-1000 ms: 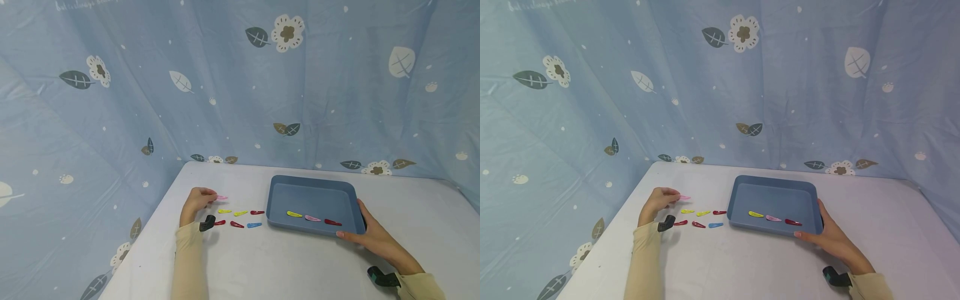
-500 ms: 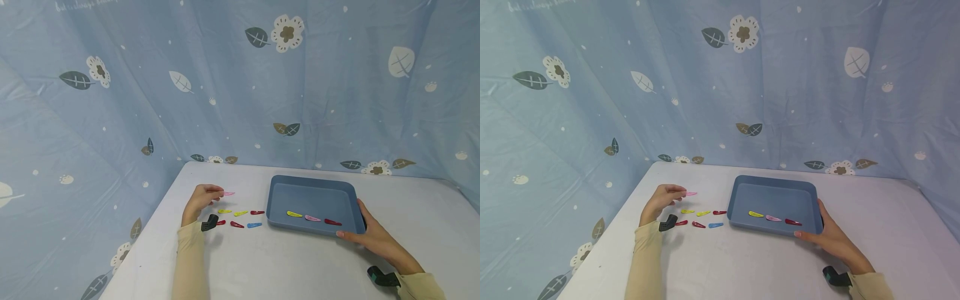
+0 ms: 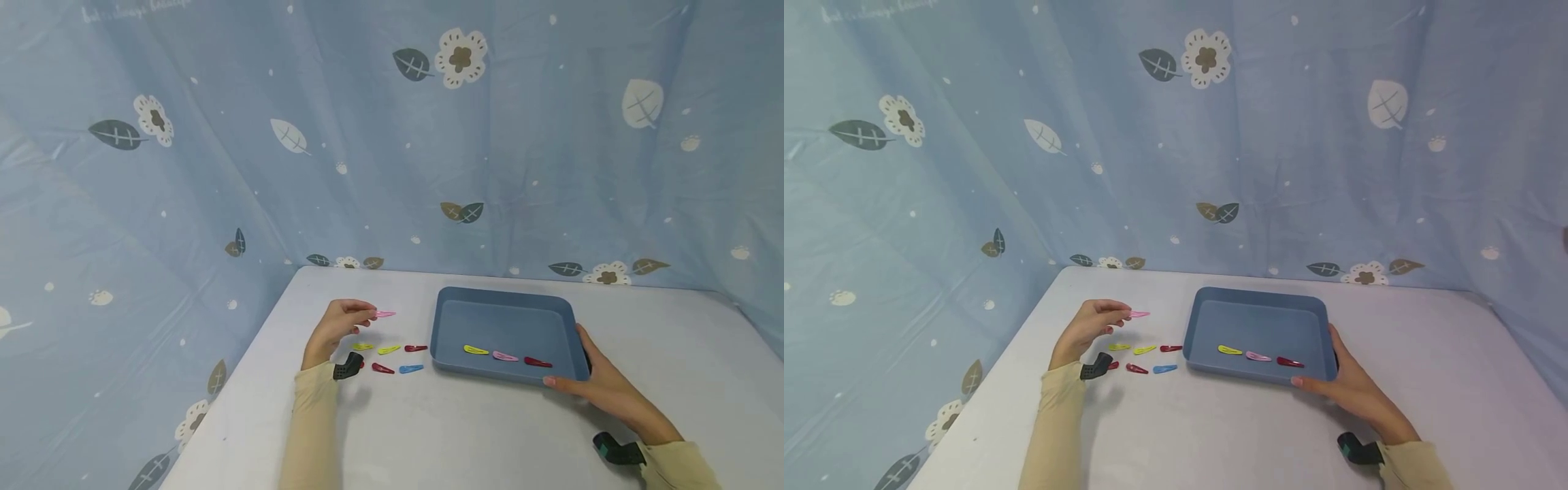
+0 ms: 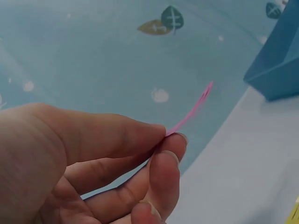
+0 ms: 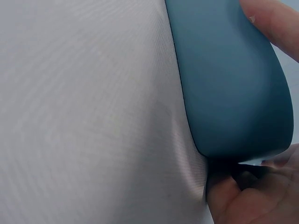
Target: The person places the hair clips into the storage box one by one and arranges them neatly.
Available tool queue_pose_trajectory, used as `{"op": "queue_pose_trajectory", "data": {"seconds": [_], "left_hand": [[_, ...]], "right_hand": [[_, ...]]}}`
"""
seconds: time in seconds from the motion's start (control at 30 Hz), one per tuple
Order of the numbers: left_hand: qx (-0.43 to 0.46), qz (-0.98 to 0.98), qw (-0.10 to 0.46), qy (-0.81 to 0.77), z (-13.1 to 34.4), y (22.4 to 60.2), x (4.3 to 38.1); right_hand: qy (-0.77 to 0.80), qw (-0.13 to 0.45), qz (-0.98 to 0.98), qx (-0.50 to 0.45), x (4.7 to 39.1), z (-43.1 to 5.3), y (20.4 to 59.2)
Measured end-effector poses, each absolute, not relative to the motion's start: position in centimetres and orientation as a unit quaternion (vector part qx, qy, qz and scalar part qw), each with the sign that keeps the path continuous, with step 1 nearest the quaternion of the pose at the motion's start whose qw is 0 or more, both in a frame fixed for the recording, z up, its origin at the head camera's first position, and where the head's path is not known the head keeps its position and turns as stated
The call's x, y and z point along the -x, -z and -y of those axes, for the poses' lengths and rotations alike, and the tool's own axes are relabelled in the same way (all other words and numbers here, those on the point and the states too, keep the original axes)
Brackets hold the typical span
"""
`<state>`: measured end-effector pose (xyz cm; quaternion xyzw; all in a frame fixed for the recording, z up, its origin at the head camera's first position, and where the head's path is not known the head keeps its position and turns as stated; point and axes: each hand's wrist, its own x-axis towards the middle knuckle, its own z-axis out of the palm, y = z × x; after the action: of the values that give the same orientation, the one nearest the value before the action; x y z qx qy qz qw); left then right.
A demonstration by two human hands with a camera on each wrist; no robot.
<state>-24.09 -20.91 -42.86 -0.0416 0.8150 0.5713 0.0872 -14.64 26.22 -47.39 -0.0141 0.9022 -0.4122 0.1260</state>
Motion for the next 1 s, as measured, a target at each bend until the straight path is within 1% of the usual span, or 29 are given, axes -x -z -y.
{"op": "queue_pose_trajectory", "data": {"seconds": [0.67,1.0], "left_hand": [[-0.037,-0.753,0.156,-0.638,14.8,40.9,23.6],[-0.072,-0.746,0.174,-0.639,11.9,41.1,23.4]], "right_hand": [[0.417,0.116,-0.901,0.020,14.5,-26.3,47.3],[0.417,0.114,-0.902,0.023,14.6,-26.2,47.5]]}}
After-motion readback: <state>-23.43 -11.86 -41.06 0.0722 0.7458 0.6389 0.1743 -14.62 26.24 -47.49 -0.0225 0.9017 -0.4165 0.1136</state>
